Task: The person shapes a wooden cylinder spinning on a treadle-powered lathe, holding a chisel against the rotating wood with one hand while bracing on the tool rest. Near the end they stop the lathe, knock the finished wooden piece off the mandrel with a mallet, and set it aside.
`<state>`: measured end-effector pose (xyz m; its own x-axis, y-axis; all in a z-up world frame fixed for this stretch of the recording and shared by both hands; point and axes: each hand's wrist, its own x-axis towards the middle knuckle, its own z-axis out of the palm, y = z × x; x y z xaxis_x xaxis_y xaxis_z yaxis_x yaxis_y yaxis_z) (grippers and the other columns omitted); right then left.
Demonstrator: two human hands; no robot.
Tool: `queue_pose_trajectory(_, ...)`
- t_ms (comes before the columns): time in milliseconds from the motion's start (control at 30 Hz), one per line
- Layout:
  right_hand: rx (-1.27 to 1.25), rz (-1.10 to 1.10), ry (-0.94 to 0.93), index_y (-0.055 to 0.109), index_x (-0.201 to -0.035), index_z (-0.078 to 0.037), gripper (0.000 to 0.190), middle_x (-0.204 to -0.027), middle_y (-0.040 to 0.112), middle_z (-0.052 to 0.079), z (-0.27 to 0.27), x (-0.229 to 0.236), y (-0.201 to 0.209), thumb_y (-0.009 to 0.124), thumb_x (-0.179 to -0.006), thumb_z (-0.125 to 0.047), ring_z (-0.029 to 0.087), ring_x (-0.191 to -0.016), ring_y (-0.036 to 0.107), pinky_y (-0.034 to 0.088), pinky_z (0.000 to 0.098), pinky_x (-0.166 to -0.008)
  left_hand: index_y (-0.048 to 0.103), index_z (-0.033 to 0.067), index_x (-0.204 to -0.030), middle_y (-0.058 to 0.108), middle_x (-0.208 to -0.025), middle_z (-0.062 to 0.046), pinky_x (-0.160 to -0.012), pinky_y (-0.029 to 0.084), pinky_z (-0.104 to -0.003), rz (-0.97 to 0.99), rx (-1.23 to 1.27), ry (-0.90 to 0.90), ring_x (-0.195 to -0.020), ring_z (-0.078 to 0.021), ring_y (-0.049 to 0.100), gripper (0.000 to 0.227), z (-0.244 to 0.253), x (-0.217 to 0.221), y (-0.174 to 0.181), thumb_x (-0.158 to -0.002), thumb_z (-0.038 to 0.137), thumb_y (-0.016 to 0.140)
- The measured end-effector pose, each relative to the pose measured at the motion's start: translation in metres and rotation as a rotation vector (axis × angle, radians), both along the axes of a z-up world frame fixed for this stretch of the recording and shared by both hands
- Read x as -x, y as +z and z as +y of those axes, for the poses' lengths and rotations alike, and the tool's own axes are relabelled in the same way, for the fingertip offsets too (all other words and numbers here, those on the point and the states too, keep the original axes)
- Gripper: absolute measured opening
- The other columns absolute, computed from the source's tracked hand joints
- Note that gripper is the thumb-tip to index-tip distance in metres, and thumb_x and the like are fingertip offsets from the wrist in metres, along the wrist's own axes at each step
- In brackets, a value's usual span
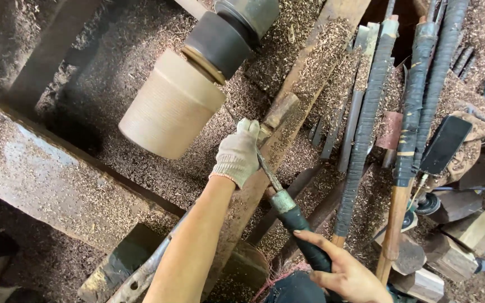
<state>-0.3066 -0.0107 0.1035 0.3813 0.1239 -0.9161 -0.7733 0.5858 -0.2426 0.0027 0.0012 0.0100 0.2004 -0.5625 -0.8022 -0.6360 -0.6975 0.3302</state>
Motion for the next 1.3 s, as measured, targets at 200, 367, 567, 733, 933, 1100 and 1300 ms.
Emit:
queue_pose_trajectory(200,-0.099,0.123,0.049,0.046,-0.155,-0.031,0.085,-0.070,0.045,0.002,-0.031,-0.008,0.011,0.069,-0.079,0.001,0.015,-0.051,0.052,0.043,0.0290,-0.050,0.032,0.0075,-0.151,0.042,-0.141,-0.021,-0.091,0.056,-0.042,-0.042,0.017,0.008,-0.110,-0.0353,0.065,0.076,0.002,0.002,-0.002,-0.083,0.001,0.065)
queue_pose_trajectory(367,0.163,-0.136,0.384,0.049,-0.154,-0.023,0.084,-0.102,0.054,0.001,-0.059,0.004,-0.004,0.070,-0.075,-0.001,0.012,-0.082,0.059,0.047,0.0260,-0.075,0.034,0.0091,-0.149,0.041,-0.145,-0.021,-0.092,0.055,-0.042,-0.054,0.010,0.038,-0.111,-0.0364,0.064,0.068,0.003,0.003,-0.009,-0.087,0.002,0.060)
queue_pose_trajectory(567,0.155,-0.158,0.537,0.046,-0.155,-0.027,0.091,-0.107,0.063,-0.001,-0.091,-0.018,0.005,0.065,-0.070,0.001,0.011,-0.093,0.063,0.051,0.0244,-0.087,0.048,0.0054,-0.133,0.059,-0.125,-0.021,-0.093,0.054,-0.045,-0.028,-0.015,0.243,-0.108,-0.0370,0.066,0.037,0.004,0.005,0.001,-0.098,0.014,0.055)
queue_pose_trajectory(733,0.115,-0.132,0.498,0.046,-0.155,-0.026,0.090,-0.098,0.063,0.001,-0.089,-0.016,0.004,0.067,-0.072,0.001,0.011,-0.088,0.057,0.051,0.0252,-0.083,0.052,0.0061,-0.130,0.056,-0.124,-0.020,-0.090,0.055,-0.047,-0.085,0.088,0.185,-0.106,-0.0381,0.066,0.031,0.007,0.008,-0.014,-0.099,0.010,0.056)
queue_pose_trajectory(933,0.123,-0.027,0.395,0.050,-0.155,-0.026,0.084,-0.084,0.052,0.001,-0.057,-0.009,0.007,0.072,-0.078,-0.001,0.011,-0.065,0.047,0.040,0.0251,-0.060,0.049,0.0060,-0.133,0.052,-0.128,-0.019,-0.084,0.057,-0.043,-0.081,0.052,0.038,-0.101,-0.0345,0.067,0.049,0.002,0.002,0.000,-0.086,0.000,0.062)
queue_pose_trajectory(1100,-0.015,0.097,0.118,0.047,-0.151,-0.027,0.083,-0.077,0.047,0.002,-0.033,-0.005,0.006,0.069,-0.078,0.006,0.012,-0.060,0.049,0.039,0.0263,-0.055,0.038,0.0173,-0.147,0.060,-0.115,-0.012,-0.076,0.060,-0.042,-0.025,-0.022,0.050,-0.090,-0.0312,0.067,0.057,0.005,0.004,-0.023,-0.095,0.004,0.056)
queue_pose_trajectory(1300,-0.025,0.051,-0.056,0.048,-0.154,-0.023,0.085,-0.080,0.052,0.002,-0.004,0.007,-0.002,0.066,-0.078,0.010,0.011,-0.065,0.055,0.044,0.0251,-0.059,0.041,0.0045,-0.139,0.050,-0.126,-0.020,-0.077,0.058,-0.041,-0.133,0.191,-0.053,-0.090,-0.0331,0.067,0.062,0.016,0.008,-0.036,-0.082,0.000,0.064)
